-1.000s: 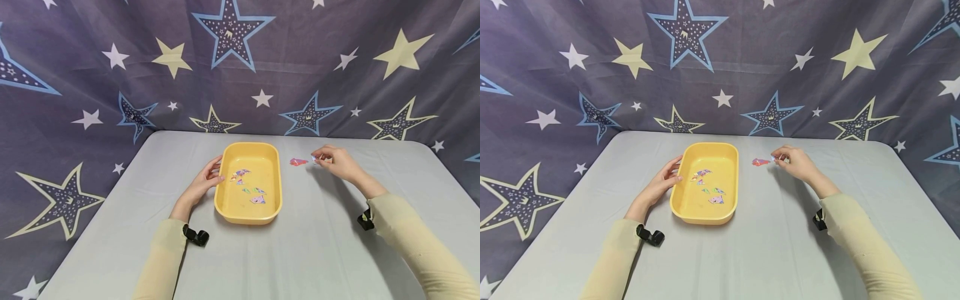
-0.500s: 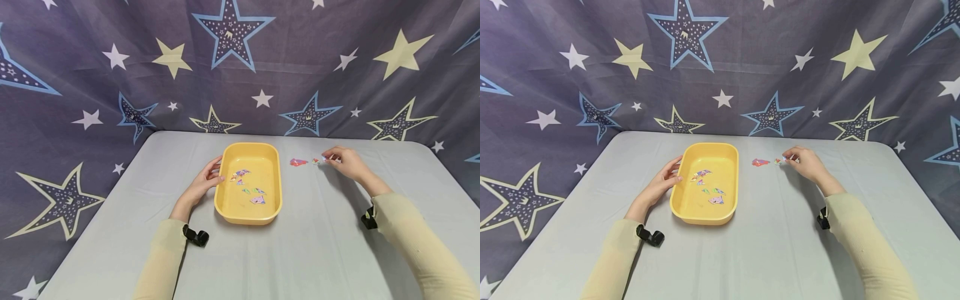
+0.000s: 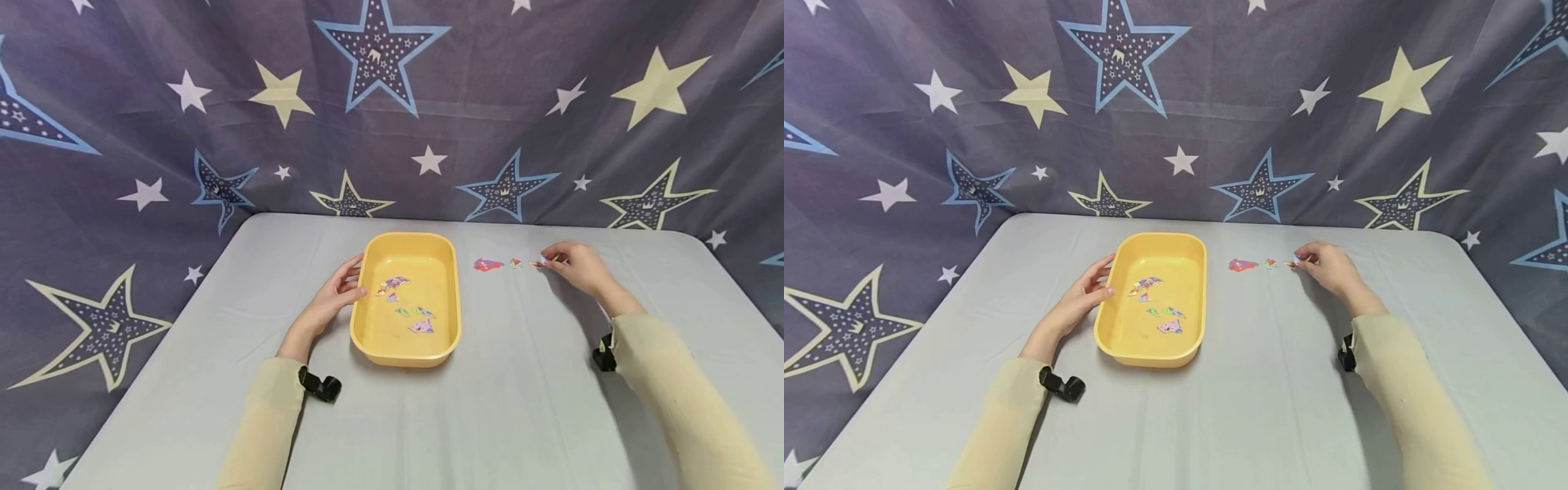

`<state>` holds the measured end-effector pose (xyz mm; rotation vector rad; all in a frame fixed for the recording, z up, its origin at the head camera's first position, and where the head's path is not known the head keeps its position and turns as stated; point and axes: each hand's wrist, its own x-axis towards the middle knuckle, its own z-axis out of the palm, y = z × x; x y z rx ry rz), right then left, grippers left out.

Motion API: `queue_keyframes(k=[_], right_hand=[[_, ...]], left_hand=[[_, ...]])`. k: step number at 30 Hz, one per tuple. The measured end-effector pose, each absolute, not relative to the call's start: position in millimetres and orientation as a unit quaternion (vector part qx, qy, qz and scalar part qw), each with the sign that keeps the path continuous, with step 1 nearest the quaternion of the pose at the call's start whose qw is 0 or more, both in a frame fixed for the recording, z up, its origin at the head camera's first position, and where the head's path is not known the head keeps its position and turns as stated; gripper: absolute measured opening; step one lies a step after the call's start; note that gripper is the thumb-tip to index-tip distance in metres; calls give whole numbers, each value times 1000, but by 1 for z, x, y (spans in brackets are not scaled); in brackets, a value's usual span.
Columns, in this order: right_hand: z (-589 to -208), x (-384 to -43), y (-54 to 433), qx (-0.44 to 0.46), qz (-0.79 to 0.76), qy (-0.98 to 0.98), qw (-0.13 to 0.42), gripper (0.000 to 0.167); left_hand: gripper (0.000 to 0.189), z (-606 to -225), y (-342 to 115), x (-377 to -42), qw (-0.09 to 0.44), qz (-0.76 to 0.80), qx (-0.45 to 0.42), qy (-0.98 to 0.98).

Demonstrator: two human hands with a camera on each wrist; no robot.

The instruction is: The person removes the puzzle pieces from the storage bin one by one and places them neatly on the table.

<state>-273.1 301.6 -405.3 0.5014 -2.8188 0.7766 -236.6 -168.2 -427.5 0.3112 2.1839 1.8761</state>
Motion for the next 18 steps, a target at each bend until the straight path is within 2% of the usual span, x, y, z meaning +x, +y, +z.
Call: queue_keyframes(k=[18], right_hand=[[-410,-278,312,113,222,-968,31,19]], left_hand=[[68,-426,-167,-234,113,642,109,751]])
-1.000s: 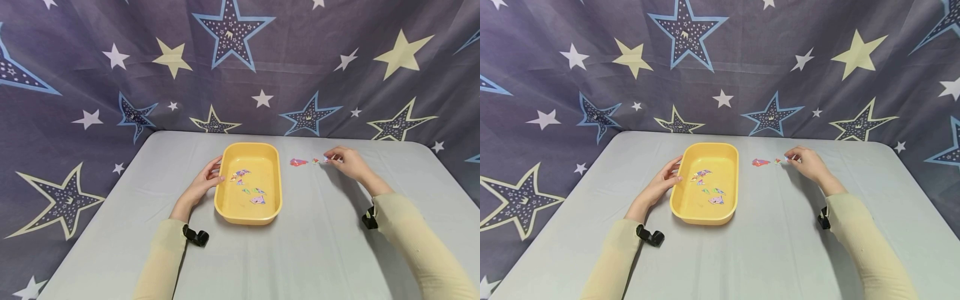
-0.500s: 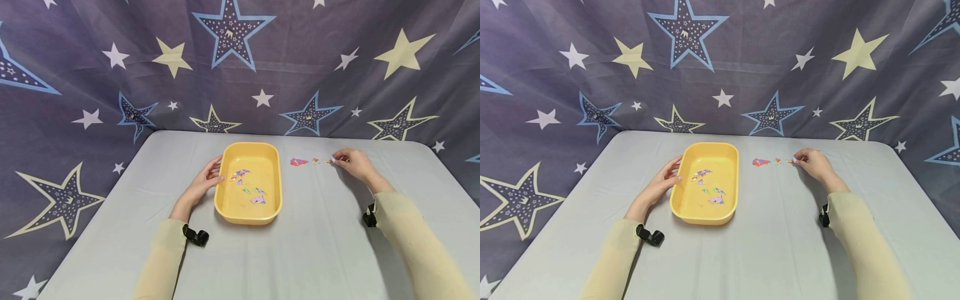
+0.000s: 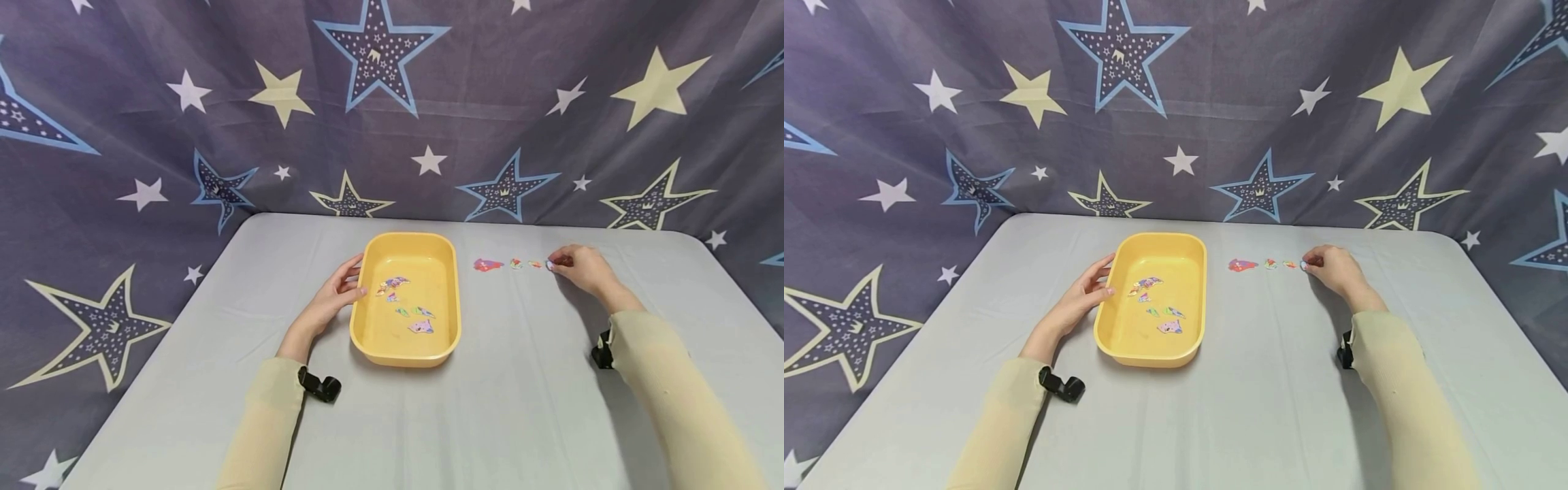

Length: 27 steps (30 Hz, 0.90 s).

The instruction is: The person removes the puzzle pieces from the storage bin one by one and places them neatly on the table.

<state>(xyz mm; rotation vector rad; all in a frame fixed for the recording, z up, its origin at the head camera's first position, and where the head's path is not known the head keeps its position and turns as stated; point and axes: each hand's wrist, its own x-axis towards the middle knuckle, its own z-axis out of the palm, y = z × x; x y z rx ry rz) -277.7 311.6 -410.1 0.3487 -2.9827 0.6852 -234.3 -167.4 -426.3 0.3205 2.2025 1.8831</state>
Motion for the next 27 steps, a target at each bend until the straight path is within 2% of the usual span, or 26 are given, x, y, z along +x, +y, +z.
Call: queue_keyframes(k=[17,27], right_hand=[[-411,-278,310,106,190,-976,29,19],[-407,-275,309,102,213,-971,32,23]], left_hand=[[67,-427,-167,-235,119,643,104,749],[69,-403,-161,-221,123,636,108,754]])
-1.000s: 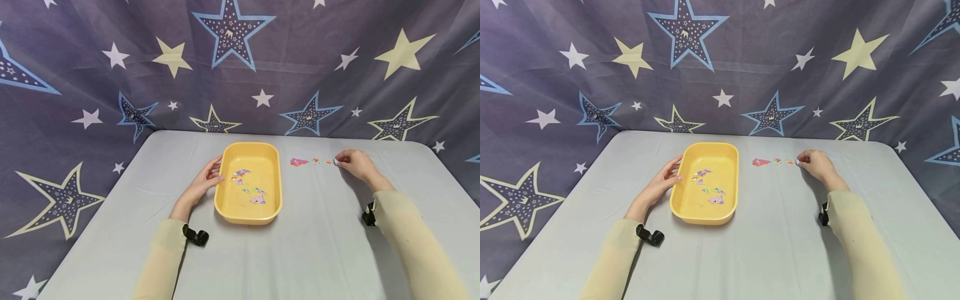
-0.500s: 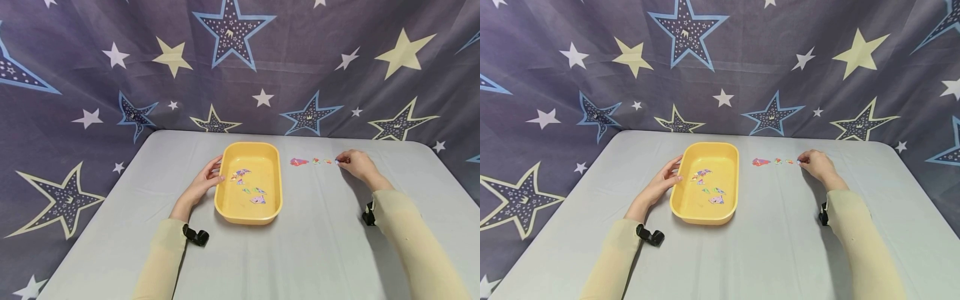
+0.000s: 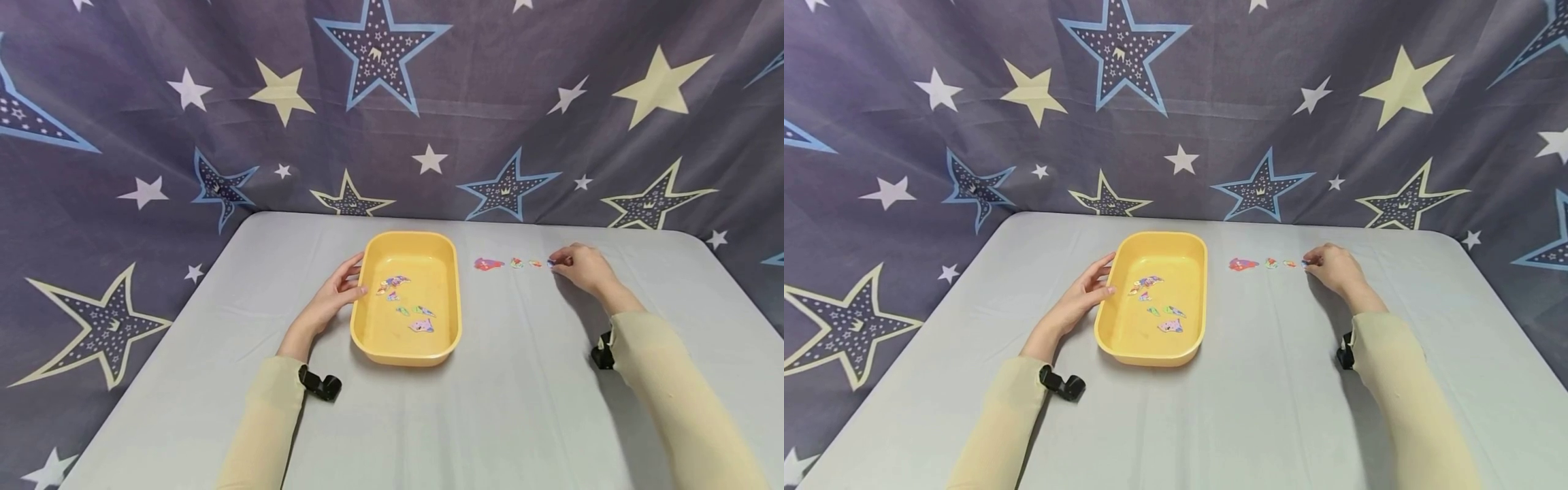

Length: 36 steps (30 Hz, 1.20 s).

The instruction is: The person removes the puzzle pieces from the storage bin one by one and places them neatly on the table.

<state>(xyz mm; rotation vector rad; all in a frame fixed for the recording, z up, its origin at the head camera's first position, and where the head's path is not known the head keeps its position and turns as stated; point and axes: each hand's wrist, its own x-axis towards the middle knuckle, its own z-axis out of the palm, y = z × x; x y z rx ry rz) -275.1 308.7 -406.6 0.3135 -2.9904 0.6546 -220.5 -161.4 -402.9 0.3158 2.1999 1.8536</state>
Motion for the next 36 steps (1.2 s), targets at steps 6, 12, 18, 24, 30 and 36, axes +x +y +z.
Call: queue_keyframes(k=[6,12,18,24,30,36], right_hand=[[-393,-271,300,102,223,-969,37,27],[-381,-269,282,123,215,-968,37,28],[-370,-267,261,160,212,-962,64,26],[-363,-265,240,213,219,-947,98,23],[-358,-259,217,254,224,-935,108,21],[-352,-248,194,268,227,-932,93,21]], left_hand=[[69,-402,-161,-220,124,636,107,754],[69,-402,-162,-220,125,636,109,753],[68,-402,-162,-220,127,634,106,755],[68,-402,-162,-220,126,635,107,755],[68,-402,-162,-220,126,635,107,755],[68,-403,-162,-220,128,635,107,754]])
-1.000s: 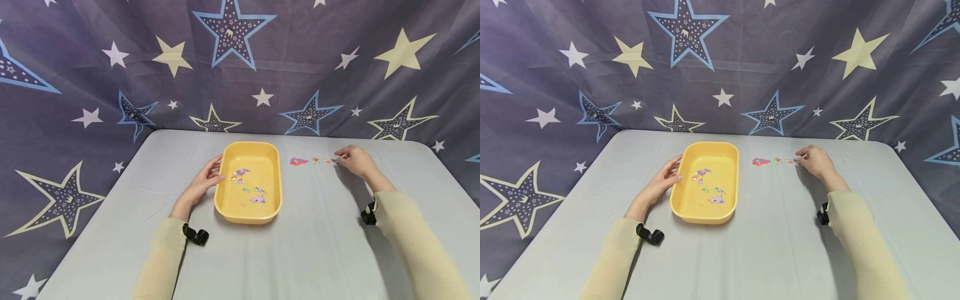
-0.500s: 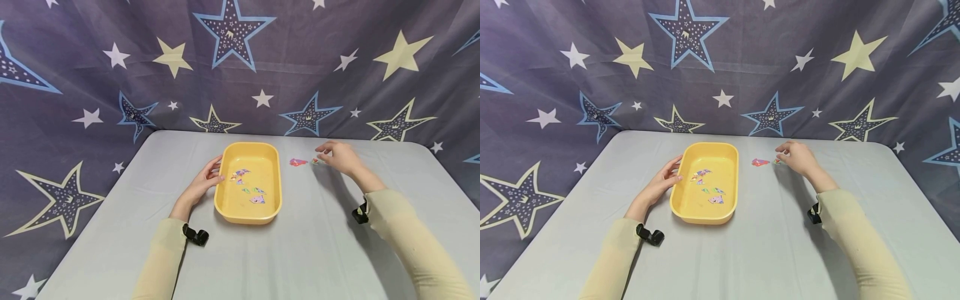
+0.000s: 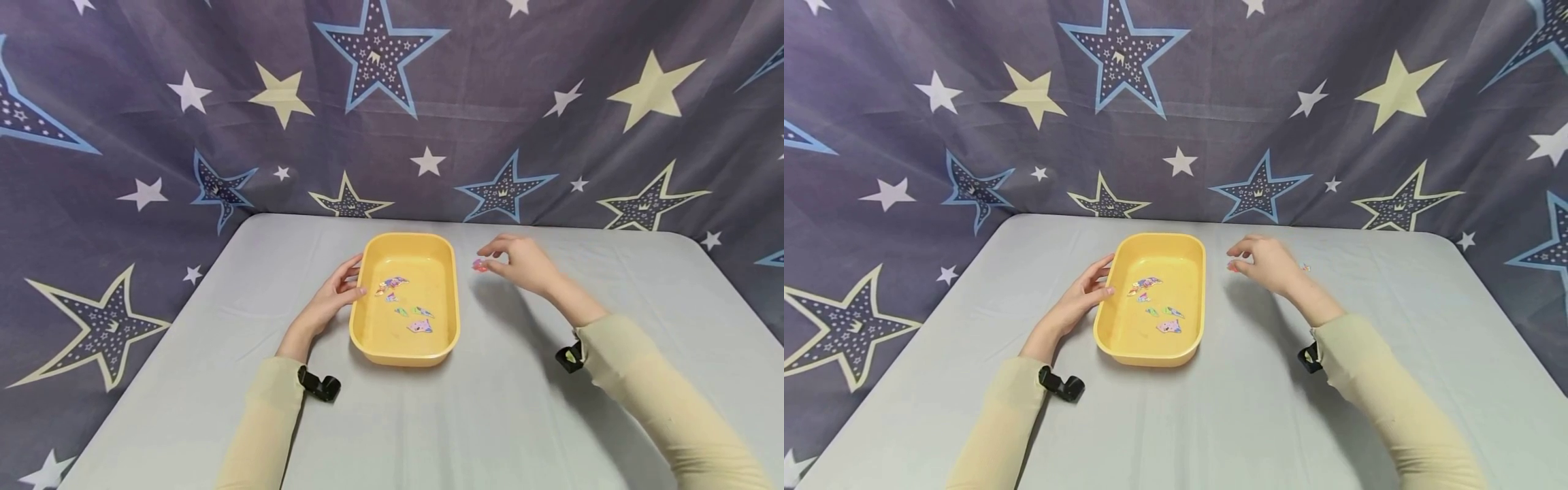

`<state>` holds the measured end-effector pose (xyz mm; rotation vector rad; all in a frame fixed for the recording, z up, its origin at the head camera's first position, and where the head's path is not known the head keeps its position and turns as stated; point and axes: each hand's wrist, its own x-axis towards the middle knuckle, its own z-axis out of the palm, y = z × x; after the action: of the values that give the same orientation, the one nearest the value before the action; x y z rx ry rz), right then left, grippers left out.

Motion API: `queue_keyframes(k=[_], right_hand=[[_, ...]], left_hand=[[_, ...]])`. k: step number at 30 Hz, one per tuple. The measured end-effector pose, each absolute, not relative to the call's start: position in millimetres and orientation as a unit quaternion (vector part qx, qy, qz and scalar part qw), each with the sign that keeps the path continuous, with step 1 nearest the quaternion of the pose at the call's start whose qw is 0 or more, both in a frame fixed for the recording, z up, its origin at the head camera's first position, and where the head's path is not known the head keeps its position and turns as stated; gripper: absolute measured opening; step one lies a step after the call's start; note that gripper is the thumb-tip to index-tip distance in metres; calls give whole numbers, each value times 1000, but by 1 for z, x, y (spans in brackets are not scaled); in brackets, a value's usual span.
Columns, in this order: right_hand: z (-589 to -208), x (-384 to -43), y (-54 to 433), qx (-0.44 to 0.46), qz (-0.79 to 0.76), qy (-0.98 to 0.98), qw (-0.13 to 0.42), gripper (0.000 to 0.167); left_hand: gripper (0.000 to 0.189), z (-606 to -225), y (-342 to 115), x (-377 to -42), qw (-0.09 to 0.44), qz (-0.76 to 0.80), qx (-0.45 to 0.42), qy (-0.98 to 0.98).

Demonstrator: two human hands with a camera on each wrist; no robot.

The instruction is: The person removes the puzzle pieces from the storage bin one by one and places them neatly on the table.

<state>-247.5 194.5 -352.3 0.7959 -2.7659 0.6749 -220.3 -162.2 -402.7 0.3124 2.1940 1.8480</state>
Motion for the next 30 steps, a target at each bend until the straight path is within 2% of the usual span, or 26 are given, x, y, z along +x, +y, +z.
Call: queue_keyframes(k=[11,30], right_hand=[[-350,-235,154,313,227,-919,75,20],[-359,-228,96,381,194,-904,9,21]], left_hand=[[68,-403,-162,-220,128,631,104,758],[67,-401,-161,-220,129,634,109,754]])
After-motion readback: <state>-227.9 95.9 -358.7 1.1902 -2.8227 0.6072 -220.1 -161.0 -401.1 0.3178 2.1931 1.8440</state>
